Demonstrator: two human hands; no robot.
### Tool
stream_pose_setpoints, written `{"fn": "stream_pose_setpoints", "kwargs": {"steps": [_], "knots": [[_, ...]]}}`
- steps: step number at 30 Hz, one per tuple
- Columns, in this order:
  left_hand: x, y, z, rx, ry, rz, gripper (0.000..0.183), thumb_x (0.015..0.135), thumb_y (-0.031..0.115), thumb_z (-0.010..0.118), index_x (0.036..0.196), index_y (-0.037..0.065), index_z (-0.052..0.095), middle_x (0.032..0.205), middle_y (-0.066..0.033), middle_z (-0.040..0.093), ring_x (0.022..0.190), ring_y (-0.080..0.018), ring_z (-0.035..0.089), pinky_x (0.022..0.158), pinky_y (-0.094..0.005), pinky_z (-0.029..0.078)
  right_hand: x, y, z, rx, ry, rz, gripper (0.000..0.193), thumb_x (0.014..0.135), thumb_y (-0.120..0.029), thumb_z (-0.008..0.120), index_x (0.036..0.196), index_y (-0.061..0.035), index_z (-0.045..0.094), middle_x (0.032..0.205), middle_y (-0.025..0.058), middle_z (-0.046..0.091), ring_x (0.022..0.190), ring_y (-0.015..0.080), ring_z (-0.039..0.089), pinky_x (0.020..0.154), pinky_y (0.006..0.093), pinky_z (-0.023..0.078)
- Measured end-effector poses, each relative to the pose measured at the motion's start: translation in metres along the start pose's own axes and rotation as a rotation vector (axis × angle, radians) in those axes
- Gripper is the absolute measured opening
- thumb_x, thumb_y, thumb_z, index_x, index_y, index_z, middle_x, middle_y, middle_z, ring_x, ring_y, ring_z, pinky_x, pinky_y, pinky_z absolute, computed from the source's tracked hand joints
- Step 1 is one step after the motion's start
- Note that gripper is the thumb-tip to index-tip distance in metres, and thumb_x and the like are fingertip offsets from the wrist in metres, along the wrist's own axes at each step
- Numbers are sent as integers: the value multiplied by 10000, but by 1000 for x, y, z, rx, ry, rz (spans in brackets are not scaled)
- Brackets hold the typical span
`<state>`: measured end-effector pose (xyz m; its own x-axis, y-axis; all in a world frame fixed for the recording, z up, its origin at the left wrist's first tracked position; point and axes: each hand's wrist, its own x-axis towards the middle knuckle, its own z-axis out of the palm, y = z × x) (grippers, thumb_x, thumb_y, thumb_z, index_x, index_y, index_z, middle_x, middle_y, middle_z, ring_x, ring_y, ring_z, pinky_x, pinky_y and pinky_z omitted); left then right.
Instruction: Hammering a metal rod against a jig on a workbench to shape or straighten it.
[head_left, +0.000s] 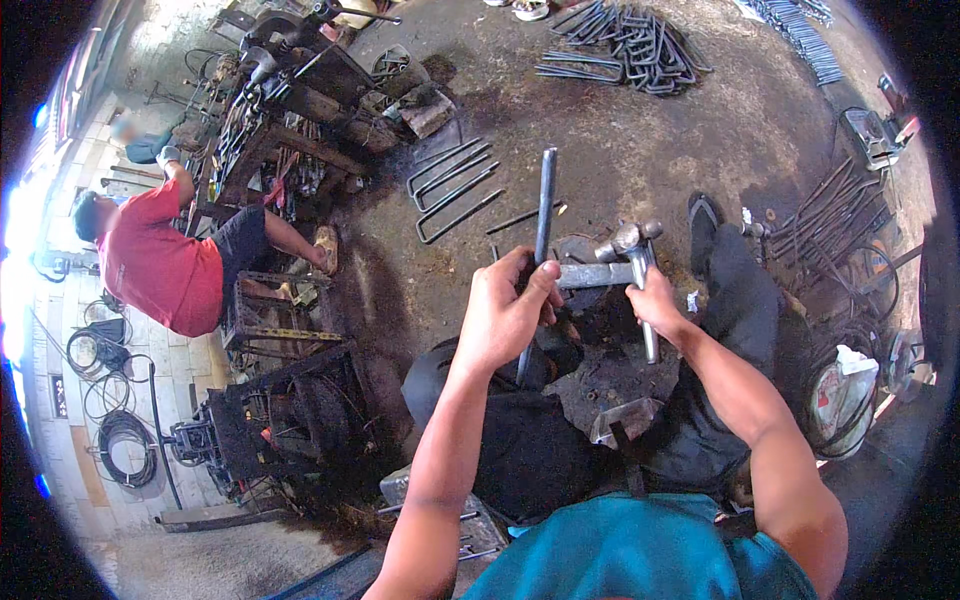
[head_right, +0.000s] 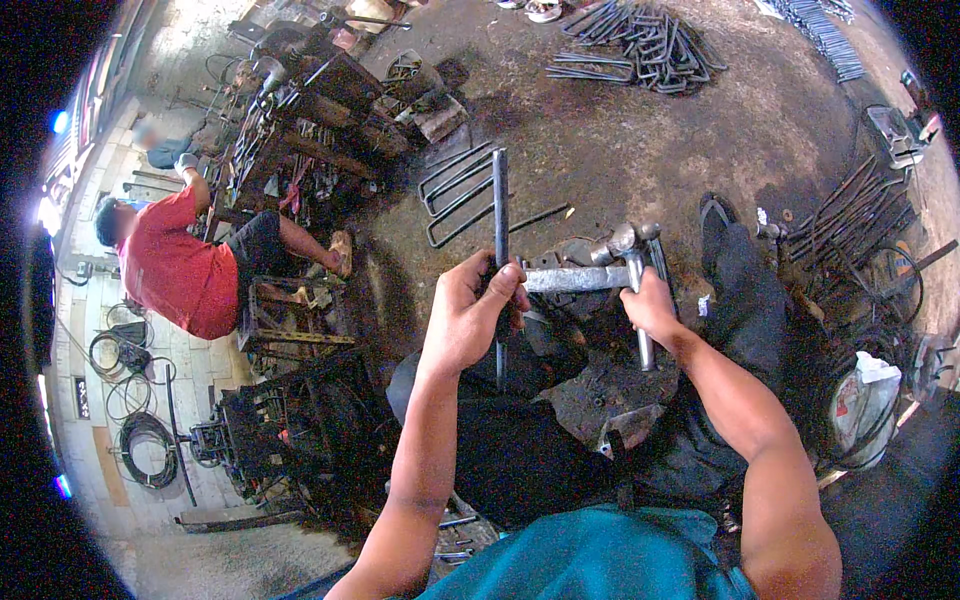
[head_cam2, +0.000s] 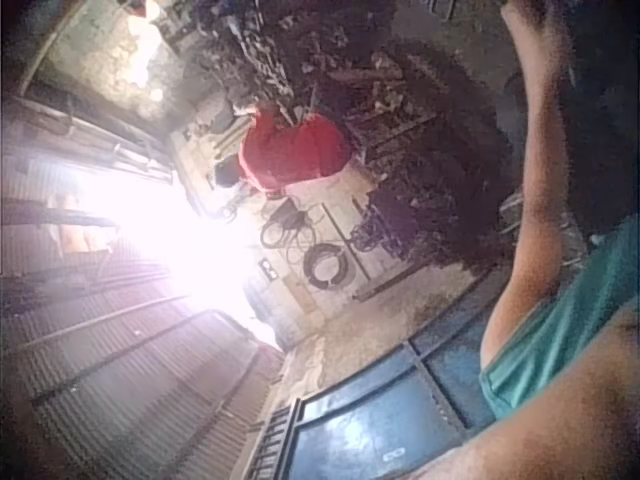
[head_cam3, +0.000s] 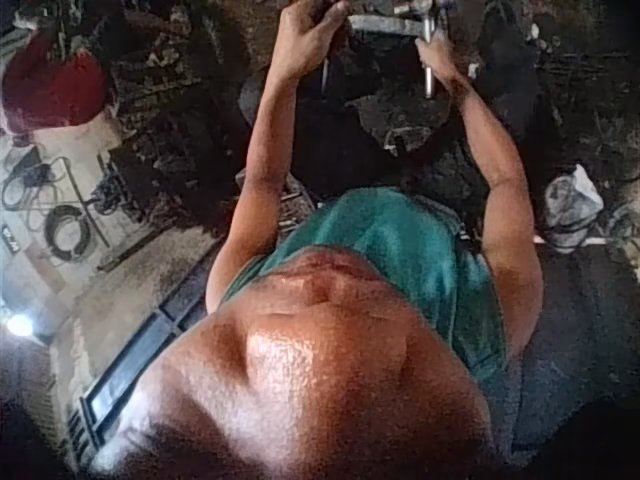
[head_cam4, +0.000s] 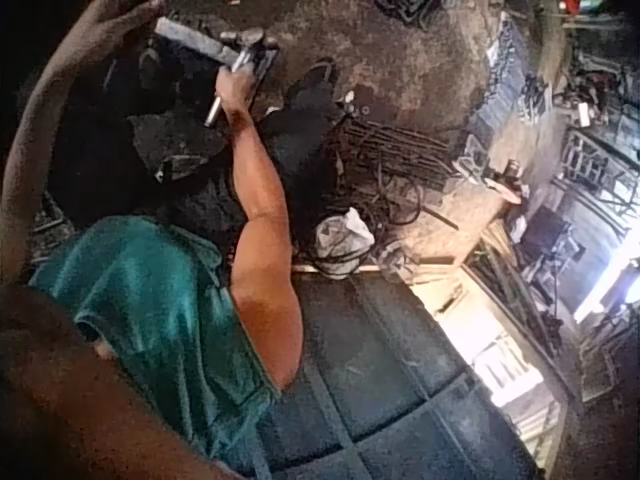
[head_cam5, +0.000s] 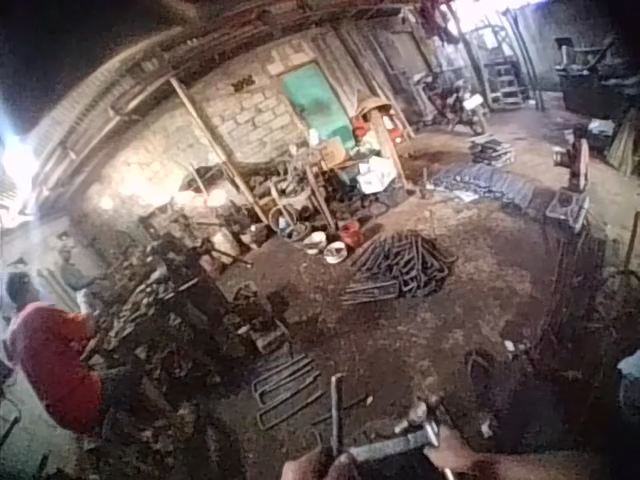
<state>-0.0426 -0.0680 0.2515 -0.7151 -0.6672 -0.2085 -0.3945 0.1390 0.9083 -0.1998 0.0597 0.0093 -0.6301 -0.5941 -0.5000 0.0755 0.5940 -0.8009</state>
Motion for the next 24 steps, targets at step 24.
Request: {"fn": "stream_pose_setpoints", "kwargs": {"steps": [24], "knots": [[0, -5, -1, 50, -18, -129, 254, 973, 208, 541, 918, -34, 596, 707, -61, 623, 597, -120, 592, 548, -273, 470, -12, -21, 6, -585, -18, -335, 378, 779, -110, 658, 1036, 37, 423, 833, 290, 648, 830, 461, 641, 745, 534, 525]]}}
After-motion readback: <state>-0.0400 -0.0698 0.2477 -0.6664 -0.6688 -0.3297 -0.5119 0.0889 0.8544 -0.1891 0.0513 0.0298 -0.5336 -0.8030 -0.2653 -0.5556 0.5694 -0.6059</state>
